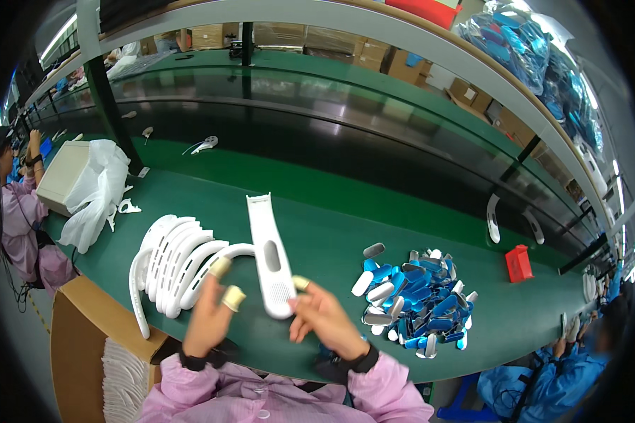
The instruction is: Assembling small blue plastic decorative components into a white plastic housing and packing the completed units into a cardboard box.
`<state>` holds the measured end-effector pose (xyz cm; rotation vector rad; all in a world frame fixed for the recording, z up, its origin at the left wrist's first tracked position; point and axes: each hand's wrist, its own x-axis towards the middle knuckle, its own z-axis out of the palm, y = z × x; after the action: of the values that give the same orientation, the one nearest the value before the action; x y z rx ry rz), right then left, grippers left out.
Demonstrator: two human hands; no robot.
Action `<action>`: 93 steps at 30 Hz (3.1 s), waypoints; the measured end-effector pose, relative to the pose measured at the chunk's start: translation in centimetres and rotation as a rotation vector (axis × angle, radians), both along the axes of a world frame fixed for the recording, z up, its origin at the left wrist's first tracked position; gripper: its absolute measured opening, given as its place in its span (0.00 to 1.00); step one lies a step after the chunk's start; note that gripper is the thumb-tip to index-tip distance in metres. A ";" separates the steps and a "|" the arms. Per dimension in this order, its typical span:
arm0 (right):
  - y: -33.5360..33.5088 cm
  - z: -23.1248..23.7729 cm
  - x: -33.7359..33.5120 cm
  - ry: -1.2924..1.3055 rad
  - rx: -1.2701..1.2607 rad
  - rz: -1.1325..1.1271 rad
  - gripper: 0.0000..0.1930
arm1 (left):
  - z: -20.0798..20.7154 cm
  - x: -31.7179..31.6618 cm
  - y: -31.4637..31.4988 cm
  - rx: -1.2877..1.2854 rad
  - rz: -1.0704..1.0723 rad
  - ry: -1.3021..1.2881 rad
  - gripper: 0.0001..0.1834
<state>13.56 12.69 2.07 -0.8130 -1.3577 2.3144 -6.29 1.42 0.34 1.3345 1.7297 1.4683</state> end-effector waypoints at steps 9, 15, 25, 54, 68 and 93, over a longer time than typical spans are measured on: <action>10.4 -2.6 2.1 -0.164 0.482 -0.626 0.28 | -0.7 -11.4 -4.9 -0.427 0.819 0.484 0.28; 9.3 -0.5 5.6 -0.288 0.631 -0.499 0.19 | -1.2 -13.4 -5.4 -0.181 0.932 0.540 0.21; 9.0 -2.0 8.3 -0.741 1.531 0.052 0.16 | -3.1 -25.8 -2.9 -0.198 0.914 0.523 0.14; -5.5 0.5 0.8 -0.190 1.065 -0.534 0.07 | -0.5 8.2 -0.1 -0.021 -0.141 -0.599 0.25; -3.5 0.3 3.9 -0.296 0.629 -0.096 0.05 | 0.2 6.3 -1.0 -0.024 -0.495 -0.207 0.19; -2.7 3.3 3.5 -0.257 1.359 0.148 0.20 | 1.4 5.7 -1.1 -0.159 -0.421 -0.095 0.09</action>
<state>17.05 9.95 5.39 -0.4986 -2.5643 0.8497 -0.63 0.34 1.71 1.4122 1.3679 1.1147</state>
